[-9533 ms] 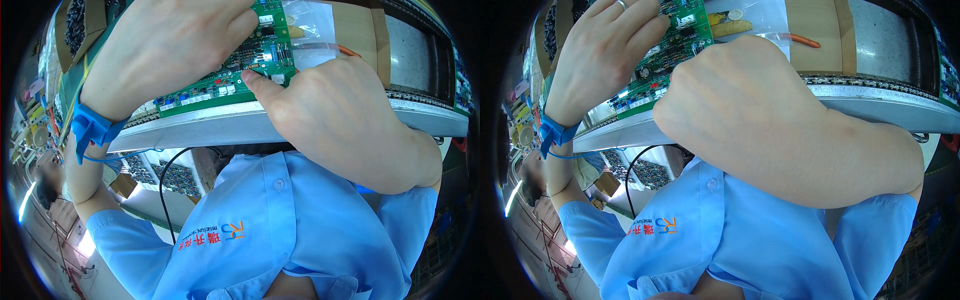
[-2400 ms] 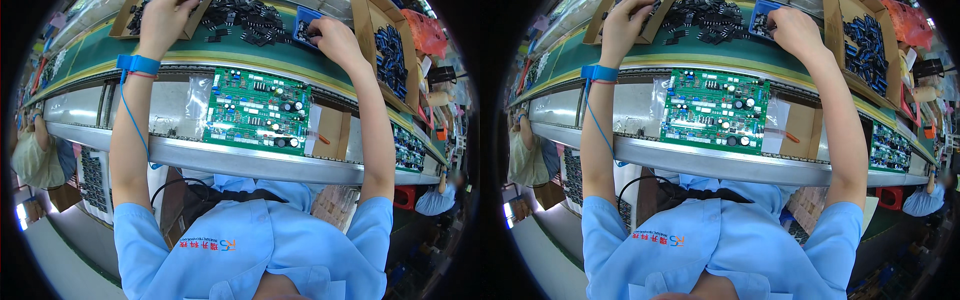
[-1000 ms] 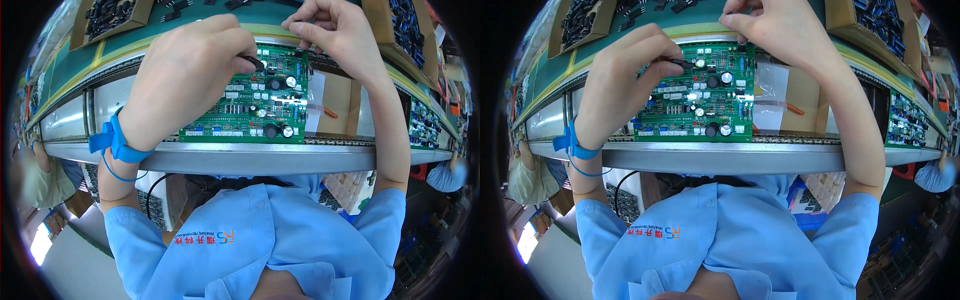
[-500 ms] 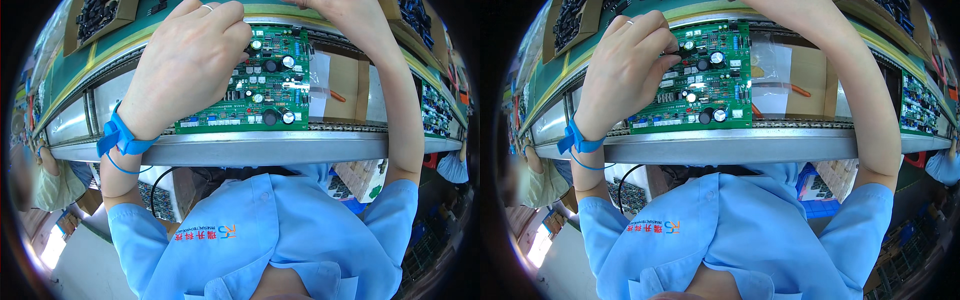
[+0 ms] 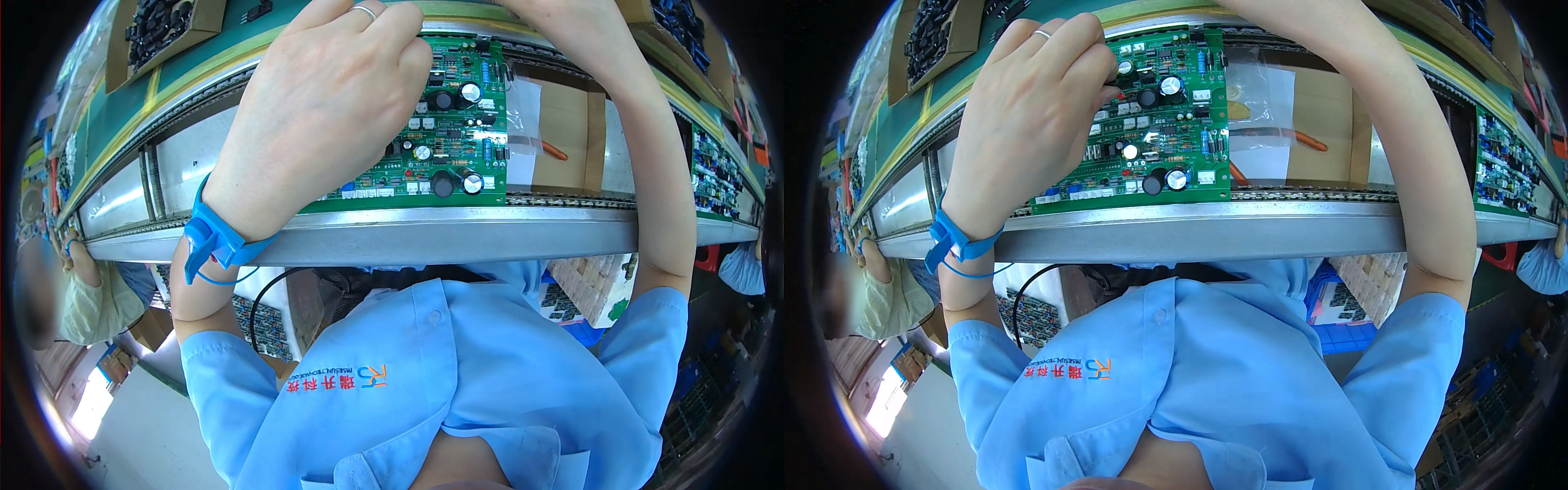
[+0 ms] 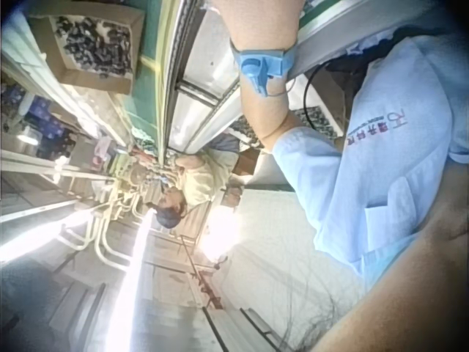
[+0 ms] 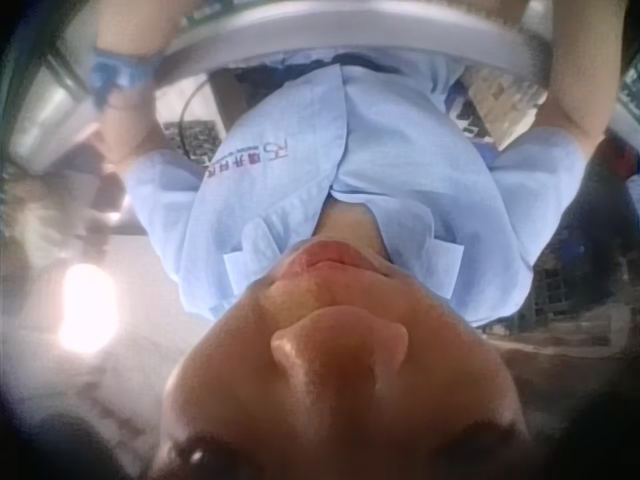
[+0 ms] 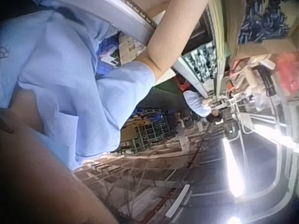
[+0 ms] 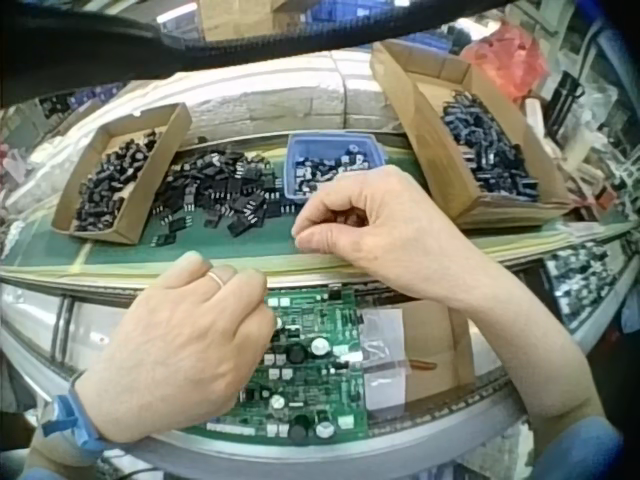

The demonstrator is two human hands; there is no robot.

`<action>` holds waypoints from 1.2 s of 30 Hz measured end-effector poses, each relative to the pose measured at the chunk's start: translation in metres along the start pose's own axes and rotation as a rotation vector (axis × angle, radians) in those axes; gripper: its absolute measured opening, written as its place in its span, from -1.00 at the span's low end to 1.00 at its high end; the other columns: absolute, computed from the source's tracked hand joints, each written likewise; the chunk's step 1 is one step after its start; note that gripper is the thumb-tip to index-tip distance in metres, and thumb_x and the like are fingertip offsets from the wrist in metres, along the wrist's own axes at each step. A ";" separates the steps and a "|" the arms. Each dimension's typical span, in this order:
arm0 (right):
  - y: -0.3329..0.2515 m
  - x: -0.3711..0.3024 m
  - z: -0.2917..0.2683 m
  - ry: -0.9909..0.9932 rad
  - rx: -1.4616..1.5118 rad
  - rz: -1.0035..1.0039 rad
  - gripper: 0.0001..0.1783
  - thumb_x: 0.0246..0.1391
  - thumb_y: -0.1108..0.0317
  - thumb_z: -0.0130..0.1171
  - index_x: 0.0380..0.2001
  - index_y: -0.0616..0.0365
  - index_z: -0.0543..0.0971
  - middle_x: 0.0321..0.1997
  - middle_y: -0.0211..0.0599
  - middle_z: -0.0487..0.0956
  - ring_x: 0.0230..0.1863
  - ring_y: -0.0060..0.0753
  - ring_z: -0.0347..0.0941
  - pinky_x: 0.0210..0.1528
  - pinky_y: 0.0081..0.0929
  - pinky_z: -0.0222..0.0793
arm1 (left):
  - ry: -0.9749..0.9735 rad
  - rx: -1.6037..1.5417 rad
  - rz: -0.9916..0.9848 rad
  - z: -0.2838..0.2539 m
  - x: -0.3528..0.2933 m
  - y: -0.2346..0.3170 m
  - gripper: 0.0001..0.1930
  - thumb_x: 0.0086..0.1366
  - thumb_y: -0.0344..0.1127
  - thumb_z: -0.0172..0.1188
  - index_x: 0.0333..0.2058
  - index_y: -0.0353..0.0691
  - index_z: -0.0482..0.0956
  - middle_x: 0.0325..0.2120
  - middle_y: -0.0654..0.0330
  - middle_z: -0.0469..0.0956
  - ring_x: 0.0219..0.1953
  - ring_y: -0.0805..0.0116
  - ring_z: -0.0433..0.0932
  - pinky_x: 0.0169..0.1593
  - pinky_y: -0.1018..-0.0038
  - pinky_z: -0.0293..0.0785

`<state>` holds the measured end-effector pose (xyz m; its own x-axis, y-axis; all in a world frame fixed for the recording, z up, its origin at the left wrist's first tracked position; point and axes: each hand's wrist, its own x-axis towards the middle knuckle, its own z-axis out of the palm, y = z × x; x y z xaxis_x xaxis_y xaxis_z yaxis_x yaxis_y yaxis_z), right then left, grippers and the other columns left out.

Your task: Placing electronic components onto printed circuit boards on an assembly line.

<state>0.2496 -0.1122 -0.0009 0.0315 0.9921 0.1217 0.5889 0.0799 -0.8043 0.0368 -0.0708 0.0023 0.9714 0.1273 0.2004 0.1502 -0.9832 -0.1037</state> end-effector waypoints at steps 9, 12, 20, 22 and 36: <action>-0.004 -0.001 0.001 -0.031 -0.032 0.006 -0.88 0.05 0.51 0.23 -0.33 0.34 0.64 -0.46 -0.29 0.62 -0.43 -0.60 0.45 -0.33 -0.59 0.40 | 0.039 -0.005 0.015 0.003 0.003 0.002 -0.81 0.08 -0.38 0.27 -0.39 -0.23 0.42 -0.34 0.18 0.33 -0.28 0.23 0.41 -0.13 0.35 0.30; -0.003 -0.002 0.000 -0.056 -0.050 0.029 -0.88 0.05 0.51 0.23 -0.33 0.34 0.64 -0.46 -0.29 0.62 -0.44 -0.60 0.46 -0.32 -0.59 0.41 | -0.006 0.017 0.011 0.003 0.003 0.002 -0.81 0.09 -0.38 0.26 -0.38 -0.23 0.42 -0.34 0.19 0.33 -0.29 0.24 0.40 -0.13 0.36 0.30; -0.003 -0.002 0.000 -0.066 -0.064 0.025 -0.88 0.04 0.50 0.24 -0.33 0.33 0.64 -0.46 -0.29 0.63 -0.44 -0.59 0.47 -0.32 -0.59 0.42 | 0.005 0.064 0.012 0.005 0.004 0.001 -0.81 0.09 -0.39 0.26 -0.38 -0.23 0.41 -0.33 0.19 0.34 -0.28 0.26 0.42 -0.13 0.36 0.30; -0.004 -0.002 0.001 -0.067 -0.081 0.054 -0.88 0.05 0.51 0.23 -0.33 0.33 0.64 -0.46 -0.29 0.63 -0.44 -0.59 0.48 -0.32 -0.60 0.43 | 0.016 0.041 0.011 0.005 0.003 0.001 -0.81 0.09 -0.39 0.26 -0.38 -0.23 0.41 -0.32 0.19 0.35 -0.28 0.25 0.42 -0.13 0.37 0.30; -0.011 -0.002 0.006 -0.136 -0.004 0.104 -0.87 0.08 0.55 0.18 -0.28 0.36 0.61 -0.41 -0.22 0.63 -0.38 -0.55 0.50 -0.29 -0.58 0.43 | 0.185 -0.293 -0.445 0.009 0.008 -0.060 -0.85 0.11 -0.38 0.32 -0.39 -0.32 0.57 -0.48 0.08 0.52 -0.41 0.10 0.54 -0.31 0.29 0.46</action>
<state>0.2379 -0.1150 0.0044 -0.0171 0.9989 -0.0426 0.5917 -0.0242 -0.8058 0.0376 -0.0096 0.0012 0.7736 0.5388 0.3335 0.4550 -0.8387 0.2993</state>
